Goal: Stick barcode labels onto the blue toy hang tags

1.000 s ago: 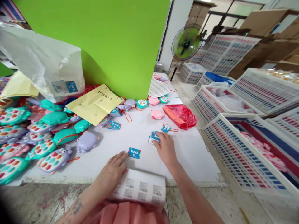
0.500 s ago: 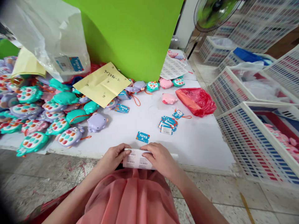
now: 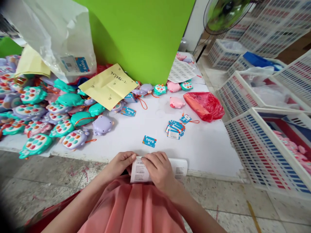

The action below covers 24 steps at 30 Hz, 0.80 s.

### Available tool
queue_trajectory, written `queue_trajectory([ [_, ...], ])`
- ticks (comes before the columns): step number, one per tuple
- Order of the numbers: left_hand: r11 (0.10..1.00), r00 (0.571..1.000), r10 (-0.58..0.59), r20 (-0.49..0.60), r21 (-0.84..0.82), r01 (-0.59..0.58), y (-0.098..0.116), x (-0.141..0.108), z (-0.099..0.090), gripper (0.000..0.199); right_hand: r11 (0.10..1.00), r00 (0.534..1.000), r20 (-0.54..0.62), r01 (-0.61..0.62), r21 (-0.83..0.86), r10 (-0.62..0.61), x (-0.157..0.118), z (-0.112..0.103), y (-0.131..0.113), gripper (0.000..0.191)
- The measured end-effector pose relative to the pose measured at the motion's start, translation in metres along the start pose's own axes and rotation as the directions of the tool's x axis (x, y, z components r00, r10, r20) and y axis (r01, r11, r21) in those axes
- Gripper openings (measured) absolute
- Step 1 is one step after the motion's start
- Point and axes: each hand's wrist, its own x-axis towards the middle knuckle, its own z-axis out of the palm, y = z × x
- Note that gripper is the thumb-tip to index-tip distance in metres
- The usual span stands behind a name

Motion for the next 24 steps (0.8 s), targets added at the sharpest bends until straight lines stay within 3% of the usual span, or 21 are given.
queue_trajectory([
  [5,0.986,0.994,-0.085,0.072,-0.135,0.095,0.001,0.002,0.001,0.051,0.950,0.983,-0.059,-0.154,0.271,0.176,-0.001,-0.003,-0.004,0.019],
  [7,0.998,0.998,-0.059,0.021,-0.002,0.059,0.003,0.003,-0.001,0.045,0.885,0.956,-0.040,-0.254,0.390,0.292,0.004,-0.009,-0.004,0.014],
  [9,0.957,0.995,0.046,-0.089,0.291,-0.018,0.007,0.004,-0.003,0.037,0.805,0.911,-0.028,-0.350,0.479,0.412,0.011,-0.015,0.002,0.010],
  [11,0.814,0.974,0.183,-0.136,0.576,-0.073,0.012,0.005,-0.004,0.030,0.743,0.862,-0.020,-0.424,0.518,0.506,0.020,-0.019,0.013,0.010],
  [14,0.608,0.964,0.266,0.017,0.773,-0.181,0.018,0.006,-0.001,0.024,0.712,0.814,0.003,-0.509,0.483,0.580,0.031,-0.019,0.036,0.013],
  [17,0.374,0.926,0.305,0.221,0.867,-0.330,0.015,0.008,0.004,0.021,0.737,0.814,0.009,-0.530,0.420,0.580,0.040,-0.010,0.052,0.014],
  [20,0.138,0.854,0.399,0.334,0.899,-0.416,0.006,0.011,0.007,0.018,0.757,0.823,0.022,-0.533,0.378,0.568,0.044,0.002,0.057,0.014],
  [24,0.002,0.796,0.460,0.394,0.896,-0.444,-0.003,0.013,0.007,0.017,0.772,0.823,0.058,-0.552,0.313,0.565,0.046,0.012,0.057,0.014],
])
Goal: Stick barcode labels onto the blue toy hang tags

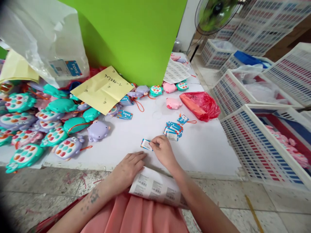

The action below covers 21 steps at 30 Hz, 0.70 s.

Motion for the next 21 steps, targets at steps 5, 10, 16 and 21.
queue_trajectory([
  [5,1.000,1.000,0.004,0.006,0.030,-0.004,-0.0006,0.0002,0.0014,0.018,0.997,0.999,0.043,0.014,-0.073,-0.011,0.0036,-0.0003,-0.0007,0.015],
  [10,1.000,1.000,0.005,0.001,0.028,-0.005,-0.0017,0.0017,0.0019,0.018,0.996,0.998,0.066,0.017,-0.093,-0.011,0.0054,-0.0023,-0.0021,0.015],
  [16,0.999,1.000,-0.002,0.012,0.040,0.001,-0.0010,0.0026,-0.0003,0.017,0.993,0.997,0.079,0.027,-0.114,-0.018,0.0055,-0.0020,-0.0023,0.016],
  [21,0.998,1.000,0.006,0.002,0.058,-0.006,-0.0014,0.0038,-0.0010,0.018,0.990,0.997,0.076,0.036,-0.135,-0.026,0.0061,-0.0008,-0.0004,0.015],
])
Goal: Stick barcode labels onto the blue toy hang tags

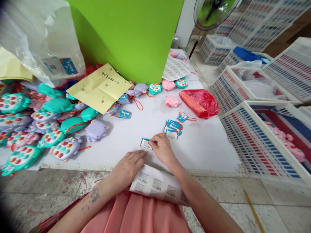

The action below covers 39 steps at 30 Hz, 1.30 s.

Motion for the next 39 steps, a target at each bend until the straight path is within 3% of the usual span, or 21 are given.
queue_trajectory([
  [6,0.997,0.999,0.043,-0.009,0.064,-0.043,-0.006,0.008,0.006,0.019,0.999,0.999,-0.016,0.034,-0.039,-0.035,0.000,0.002,0.000,0.014],
  [15,0.994,1.000,0.020,0.016,0.107,-0.022,-0.008,0.014,0.010,0.022,0.986,0.994,-0.077,0.067,-0.155,-0.079,-0.009,0.008,0.001,0.001],
  [21,0.993,1.000,0.020,0.023,0.115,-0.023,-0.006,0.012,0.010,0.019,0.974,0.988,-0.150,-0.060,-0.218,0.028,-0.003,0.010,-0.004,0.032],
  [25,0.994,1.000,-0.014,0.012,0.104,0.013,-0.003,0.012,0.008,0.017,0.923,0.992,-0.124,-0.083,-0.374,0.039,0.005,0.013,-0.009,0.030],
  [29,0.997,1.000,-0.020,-0.014,0.081,0.021,-0.003,0.009,0.011,0.016,0.942,0.993,-0.085,-0.108,-0.318,0.085,0.009,0.009,-0.001,0.011],
  [32,0.998,0.999,-0.011,-0.047,0.058,0.014,-0.004,0.005,0.015,0.015,0.978,1.000,-0.007,-0.004,-0.208,0.003,0.006,0.001,0.004,0.010],
  [35,1.000,0.995,-0.003,-0.097,0.025,0.006,-0.005,0.000,0.021,0.014,0.977,0.994,0.057,0.099,-0.188,-0.090,0.001,-0.004,0.003,0.024],
  [39,1.000,0.989,-0.008,-0.145,-0.017,0.005,-0.003,-0.006,0.024,0.012,0.967,0.991,0.086,0.116,-0.227,-0.099,-0.004,-0.006,-0.006,0.023],
])
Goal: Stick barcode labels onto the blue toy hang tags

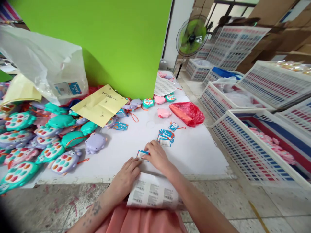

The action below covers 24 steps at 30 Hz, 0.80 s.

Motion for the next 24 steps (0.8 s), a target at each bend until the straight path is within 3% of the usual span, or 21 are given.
queue_trajectory([
  [3,0.999,1.000,-0.028,0.007,-0.035,0.028,-0.001,-0.002,-0.007,0.013,1.000,1.000,0.003,-0.022,-0.012,0.022,-0.002,0.000,-0.006,0.020],
  [7,0.988,0.982,-0.149,0.120,-0.029,0.153,-0.009,-0.004,-0.029,0.012,0.998,0.997,0.050,-0.058,-0.002,0.058,-0.005,0.000,-0.011,0.015],
  [11,0.975,0.958,-0.218,0.184,0.001,0.221,-0.025,-0.006,-0.058,0.017,0.999,0.997,0.071,-0.041,-0.004,0.041,-0.005,0.000,-0.010,0.033],
  [14,0.963,0.946,-0.257,0.200,-0.032,0.268,-0.045,-0.012,-0.082,0.024,0.999,0.995,0.096,0.021,-0.028,-0.018,-0.002,-0.003,-0.008,0.034],
  [17,0.935,0.928,-0.342,0.149,-0.048,0.352,-0.071,-0.018,-0.107,0.028,0.998,0.990,0.136,0.049,-0.043,-0.043,0.001,-0.008,-0.007,0.025],
  [20,0.877,0.877,-0.474,0.080,-0.042,0.478,-0.094,-0.019,-0.128,0.030,0.996,0.984,0.173,0.050,-0.076,-0.036,0.001,-0.011,-0.005,0.021],
  [24,0.805,0.809,-0.587,0.009,-0.095,0.585,-0.106,-0.003,-0.135,0.033,0.998,0.987,0.160,-0.020,-0.053,0.029,-0.007,-0.009,0.000,0.025],
])
